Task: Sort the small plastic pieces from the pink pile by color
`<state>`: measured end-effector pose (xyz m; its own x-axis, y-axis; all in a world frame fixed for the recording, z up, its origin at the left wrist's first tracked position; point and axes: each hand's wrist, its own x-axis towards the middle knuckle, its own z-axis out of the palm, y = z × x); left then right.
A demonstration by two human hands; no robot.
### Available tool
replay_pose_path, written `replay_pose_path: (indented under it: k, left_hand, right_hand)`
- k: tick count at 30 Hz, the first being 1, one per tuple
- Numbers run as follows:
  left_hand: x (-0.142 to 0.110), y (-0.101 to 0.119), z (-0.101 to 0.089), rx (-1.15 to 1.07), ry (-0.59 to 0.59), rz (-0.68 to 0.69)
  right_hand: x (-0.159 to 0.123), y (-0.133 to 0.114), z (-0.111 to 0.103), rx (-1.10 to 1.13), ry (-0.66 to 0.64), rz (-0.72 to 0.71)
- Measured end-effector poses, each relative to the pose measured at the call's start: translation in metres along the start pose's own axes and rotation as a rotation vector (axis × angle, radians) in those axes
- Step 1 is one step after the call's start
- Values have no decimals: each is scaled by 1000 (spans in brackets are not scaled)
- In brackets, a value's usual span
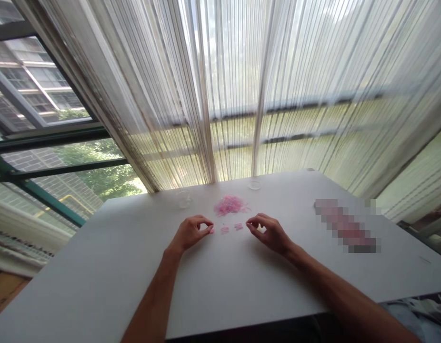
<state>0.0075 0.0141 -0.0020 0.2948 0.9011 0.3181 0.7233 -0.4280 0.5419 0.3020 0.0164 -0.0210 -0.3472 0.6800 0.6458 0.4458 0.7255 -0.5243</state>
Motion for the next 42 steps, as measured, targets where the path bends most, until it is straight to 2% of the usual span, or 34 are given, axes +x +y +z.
replay_pose_path:
  k: [15, 19, 23, 26, 33, 42]
  left_hand:
    - [0, 9, -1, -1, -21, 19]
    - [-1, 25, 14, -64, -55, 91]
    - [-4, 46, 34, -122, -97, 187]
    - [-5, 54, 40, -135, -105, 219]
    - [-5, 50, 38, -105, -84, 199]
    - [-2, 47, 45, -64, -31, 201]
  right_hand:
    - [0, 4, 0, 2, -7, 19]
    - [-1, -1, 1, 6, -41, -13]
    - [-3, -7, 7, 23, -130, -146]
    - [-4, -11, 12, -8, -168, -205]
    - [-3, -11, 11, -49, -188, -216]
    - [-5, -2, 13, -90, -191, -190]
